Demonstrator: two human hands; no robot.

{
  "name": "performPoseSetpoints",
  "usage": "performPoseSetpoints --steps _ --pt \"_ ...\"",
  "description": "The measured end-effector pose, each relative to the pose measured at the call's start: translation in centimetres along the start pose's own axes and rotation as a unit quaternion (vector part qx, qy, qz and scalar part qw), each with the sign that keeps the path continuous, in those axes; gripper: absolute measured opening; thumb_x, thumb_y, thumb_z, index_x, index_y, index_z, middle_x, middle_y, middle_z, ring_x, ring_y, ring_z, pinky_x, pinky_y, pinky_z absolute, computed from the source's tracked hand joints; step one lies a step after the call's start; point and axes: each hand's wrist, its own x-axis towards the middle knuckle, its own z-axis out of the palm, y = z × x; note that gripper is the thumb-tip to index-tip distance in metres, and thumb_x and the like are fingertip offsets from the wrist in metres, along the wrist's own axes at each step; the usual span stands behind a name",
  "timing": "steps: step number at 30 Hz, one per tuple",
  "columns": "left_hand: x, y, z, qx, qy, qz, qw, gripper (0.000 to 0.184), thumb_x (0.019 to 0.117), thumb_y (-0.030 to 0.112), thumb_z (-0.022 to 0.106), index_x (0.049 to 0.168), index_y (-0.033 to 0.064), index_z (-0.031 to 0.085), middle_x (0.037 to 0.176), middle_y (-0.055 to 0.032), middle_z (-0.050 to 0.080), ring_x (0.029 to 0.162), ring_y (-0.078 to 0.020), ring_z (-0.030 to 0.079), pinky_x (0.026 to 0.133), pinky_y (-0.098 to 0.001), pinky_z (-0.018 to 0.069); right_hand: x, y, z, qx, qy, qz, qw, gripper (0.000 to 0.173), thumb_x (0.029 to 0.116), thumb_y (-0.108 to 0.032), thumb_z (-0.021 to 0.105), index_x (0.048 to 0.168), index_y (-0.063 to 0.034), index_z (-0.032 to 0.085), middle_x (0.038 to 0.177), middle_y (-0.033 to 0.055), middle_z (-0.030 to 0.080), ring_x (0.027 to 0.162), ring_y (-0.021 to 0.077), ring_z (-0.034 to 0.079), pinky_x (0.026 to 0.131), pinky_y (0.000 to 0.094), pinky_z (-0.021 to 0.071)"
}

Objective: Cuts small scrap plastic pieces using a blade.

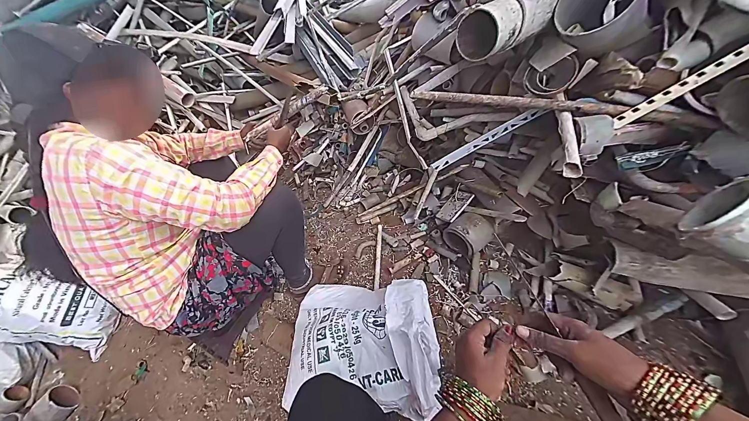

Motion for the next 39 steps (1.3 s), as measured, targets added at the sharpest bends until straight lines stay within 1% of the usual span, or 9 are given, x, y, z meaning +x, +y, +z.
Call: performPoseSetpoints --steps 4,6,13,18,21,25,30,34,39 --pt "0.2 0.3 -0.1 -0.118 0.029 -0.002 0.993 0.021 0.1089 0.015 0.045 0.102 -0.0021 0.055 0.075 0.0012 0.048 0.056 -0.0025 0.047 0.054 -0.0191 0.0445 0.3 1.5 -0.1 -0.056 -0.05 -0.015 0.997 0.015 0.0984 -0.006 0.063 0.113 -0.0019 0.061 0.071 -0.0031 0.058 0.049 0.0014 0.047 0.048 0.018 0.0409" --pt "0.2 0.3 0.0 -0.129 0.032 0.0 0.991 0.021 0.1084 0.015 0.046 0.097 -0.0003 0.054 0.072 0.0023 0.047 0.055 -0.0023 0.046 0.054 -0.0187 0.0439 0.3 1.7 0.1 -0.045 -0.051 -0.008 0.998 0.014 0.1002 -0.006 0.061 0.114 -0.0028 0.059 0.071 -0.0036 0.057 0.048 0.0012 0.046 0.046 0.0177 0.0403" --pt "0.2 0.2 0.2 -0.197 0.014 -0.001 0.98 0.02 0.109 0.013 0.039 0.098 0.0016 0.052 0.065 0.0058 0.044 0.049 -0.0012 0.045 0.051 -0.0172 0.0444 -0.7 0.9 0.8 -0.013 -0.032 -0.008 0.999 0.016 0.1066 -0.009 0.047 0.118 -0.0018 0.057 0.071 -0.0051 0.056 0.048 -0.0012 0.045 0.047 0.0154 0.0387" --pt "-0.2 0.4 0.1 -0.322 0.004 -0.029 0.946 0.022 0.1094 0.009 0.033 0.099 0.0053 0.052 0.06 0.0066 0.048 0.046 -0.0006 0.048 0.048 -0.015 0.0456 -1.0 0.2 0.5 -0.012 -0.069 -0.016 0.997 0.017 0.1072 -0.008 0.042 0.118 -0.0048 0.056 0.072 -0.0064 0.055 0.049 -0.0023 0.044 0.047 0.0145 0.0394" --pt "-0.3 0.4 0.2 -0.359 0.004 -0.036 0.932 0.024 0.1105 0.01 0.031 0.096 0.0076 0.05 0.06 0.0065 0.049 0.046 -0.0005 0.049 0.048 -0.0147 0.0463 -0.9 -0.1 0.0 -0.013 -0.09 -0.005 0.996 0.021 0.1087 -0.01 0.041 0.125 -0.0045 0.054 0.076 -0.0044 0.056 0.049 -0.0011 0.043 0.046 0.0154 0.0384" --pt "-0.3 0.8 0.8 -0.312 0.043 -0.04 0.948 0.024 0.111 0.011 0.033 0.097 0.0053 0.052 0.059 0.0054 0.048 0.045 -0.0013 0.047 0.046 -0.0149 0.0453 -0.9 0.0 -0.3 -0.008 -0.094 0.013 0.995 0.018 0.1096 -0.013 0.043 0.119 -0.0053 0.056 0.074 -0.0043 0.054 0.049 -0.0002 0.043 0.047 0.0164 0.038" --pt "-0.1 0.5 0.7 -0.227 0.062 -0.005 0.972 0.029 0.1122 0.016 0.029 0.102 0.0019 0.052 0.068 0.0041 0.051 0.05 -0.002 0.05 0.05 -0.0166 0.0473 -0.9 0.1 -0.1 0.009 -0.078 0.022 0.997 0.012 0.1094 -0.013 0.046 0.109 -0.0068 0.056 0.07 -0.0058 0.052 0.048 -0.0003 0.044 0.047 0.016 0.0394" --pt "0.1 0.5 0.8 -0.198 0.076 0.001 0.977 0.026 0.1118 0.015 0.032 0.102 0.0014 0.053 0.074 0.0023 0.053 0.053 -0.0019 0.051 0.051 -0.0162 0.048 -1.0 -0.2 0.2 0.033 -0.048 0.042 0.997 0.018 0.1103 -0.012 0.043 0.119 -0.0028 0.055 0.076 -0.0028 0.053 0.051 0.0009 0.044 0.048 0.017 0.0398" --pt "0.3 0.0 0.7 -0.151 0.061 0.002 0.987 0.013 0.1039 0.006 0.052 0.11 -0.0043 0.056 0.087 -0.0031 0.059 0.057 -0.0014 0.054 0.053 -0.0162 0.0486 -0.8 -0.3 0.1 0.059 -0.022 0.039 0.997 0.025 0.1108 -0.013 0.042 0.131 -0.0019 0.052 0.076 -0.0022 0.051 0.049 0.0012 0.041 0.046 0.017 0.0378"
